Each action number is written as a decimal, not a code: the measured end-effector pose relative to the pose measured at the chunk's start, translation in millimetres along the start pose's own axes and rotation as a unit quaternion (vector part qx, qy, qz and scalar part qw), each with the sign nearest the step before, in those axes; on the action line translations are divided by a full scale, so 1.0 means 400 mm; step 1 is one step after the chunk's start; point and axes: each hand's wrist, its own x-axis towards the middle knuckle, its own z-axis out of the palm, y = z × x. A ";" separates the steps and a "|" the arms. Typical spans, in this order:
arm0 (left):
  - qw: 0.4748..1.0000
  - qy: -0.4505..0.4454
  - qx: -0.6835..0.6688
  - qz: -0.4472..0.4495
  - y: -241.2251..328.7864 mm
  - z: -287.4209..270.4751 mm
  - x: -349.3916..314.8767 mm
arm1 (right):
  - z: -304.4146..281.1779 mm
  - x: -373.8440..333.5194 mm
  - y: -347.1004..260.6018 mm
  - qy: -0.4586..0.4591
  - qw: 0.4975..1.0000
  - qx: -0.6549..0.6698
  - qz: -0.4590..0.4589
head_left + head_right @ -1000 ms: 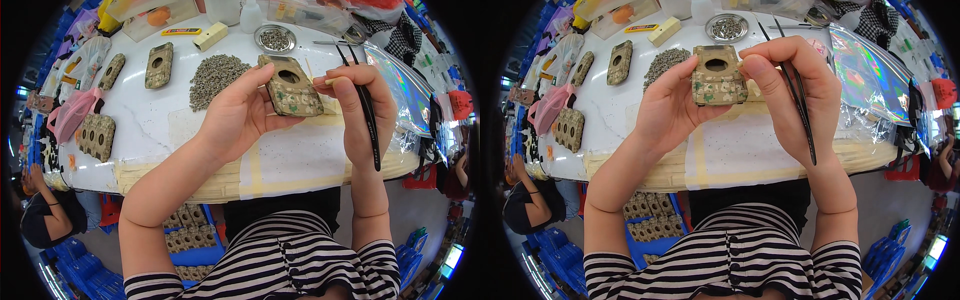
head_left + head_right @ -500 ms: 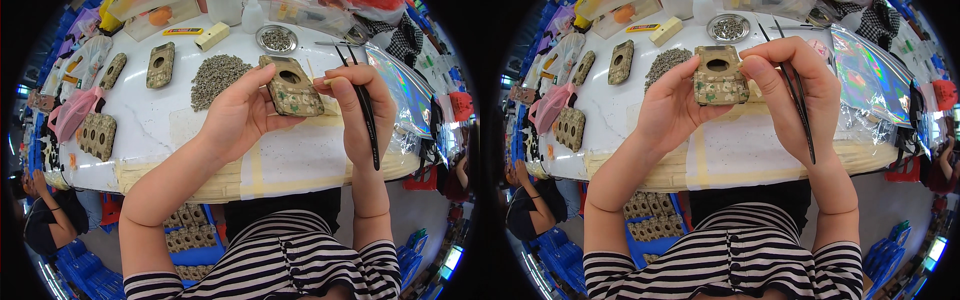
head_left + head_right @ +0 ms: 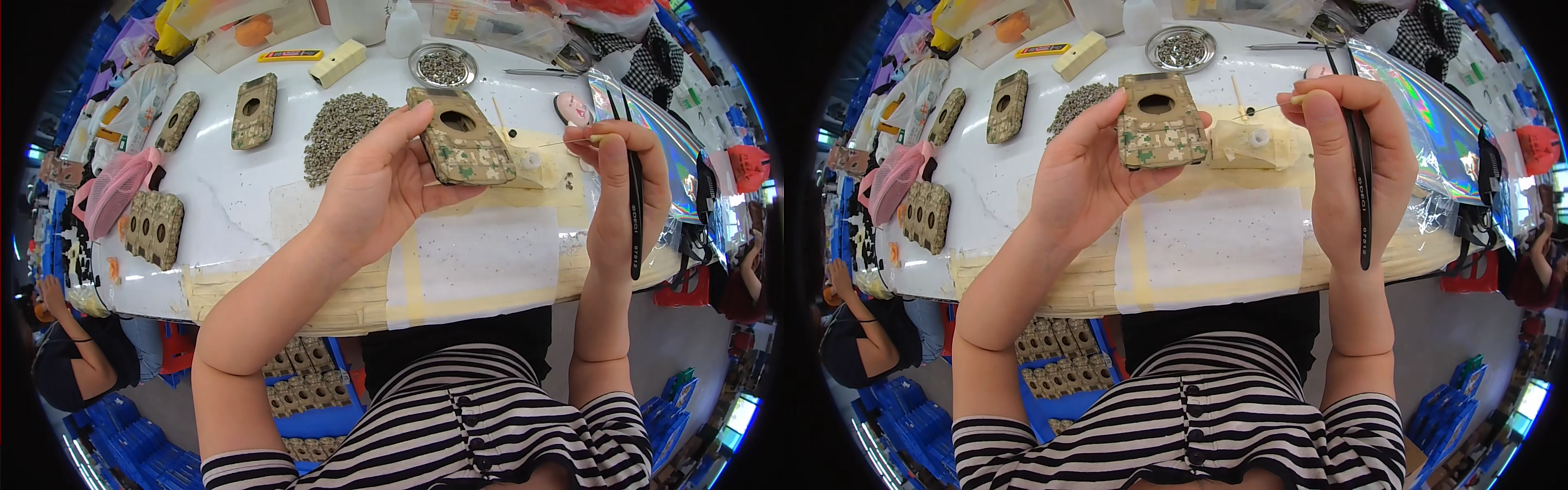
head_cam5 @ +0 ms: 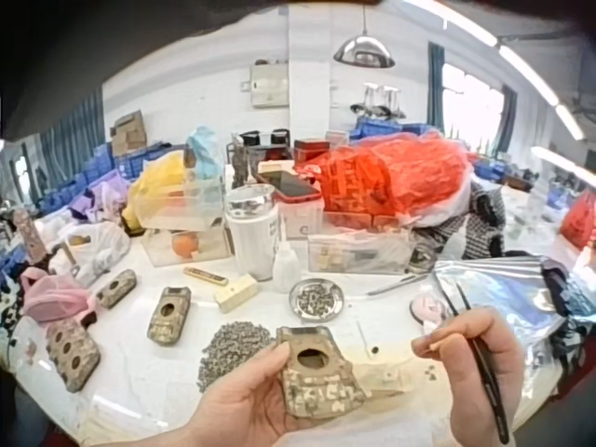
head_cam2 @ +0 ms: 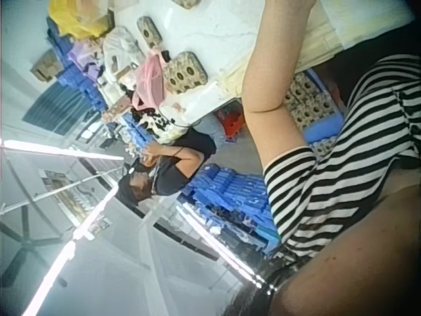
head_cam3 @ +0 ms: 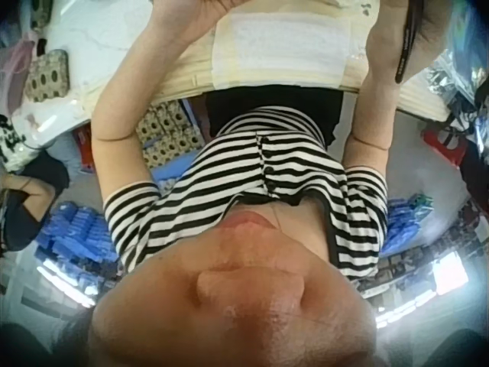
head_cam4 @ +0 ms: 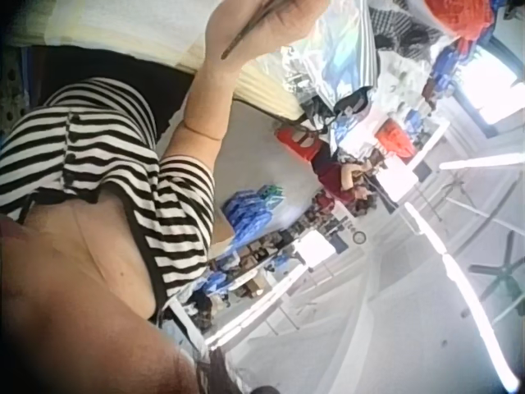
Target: The person decorates a toy tank turret by using tweezers to pick up small green debris from a pile and placing them one at a time onto adhesive areas on the turret.
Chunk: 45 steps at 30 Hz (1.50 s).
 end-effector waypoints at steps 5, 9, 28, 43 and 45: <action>1.000 -0.002 -0.002 0.019 0.001 -0.009 0.006 | -0.047 -0.019 0.023 -0.025 0.942 -0.305 -0.141; 1.000 -0.002 0.008 0.028 -0.003 -0.018 0.014 | -0.042 -0.017 0.041 -0.041 0.920 -0.338 -0.192; 0.999 -0.006 0.009 0.039 0.000 -0.035 0.018 | -0.190 -0.129 0.038 -0.227 0.946 0.049 0.226; 1.000 -0.019 -0.004 0.023 0.006 -0.041 0.022 | -0.152 -0.150 0.054 -0.171 0.951 0.051 0.251; 0.999 -0.027 -0.001 0.029 0.005 -0.040 0.021 | -0.153 -0.147 0.055 -0.166 0.954 0.050 0.244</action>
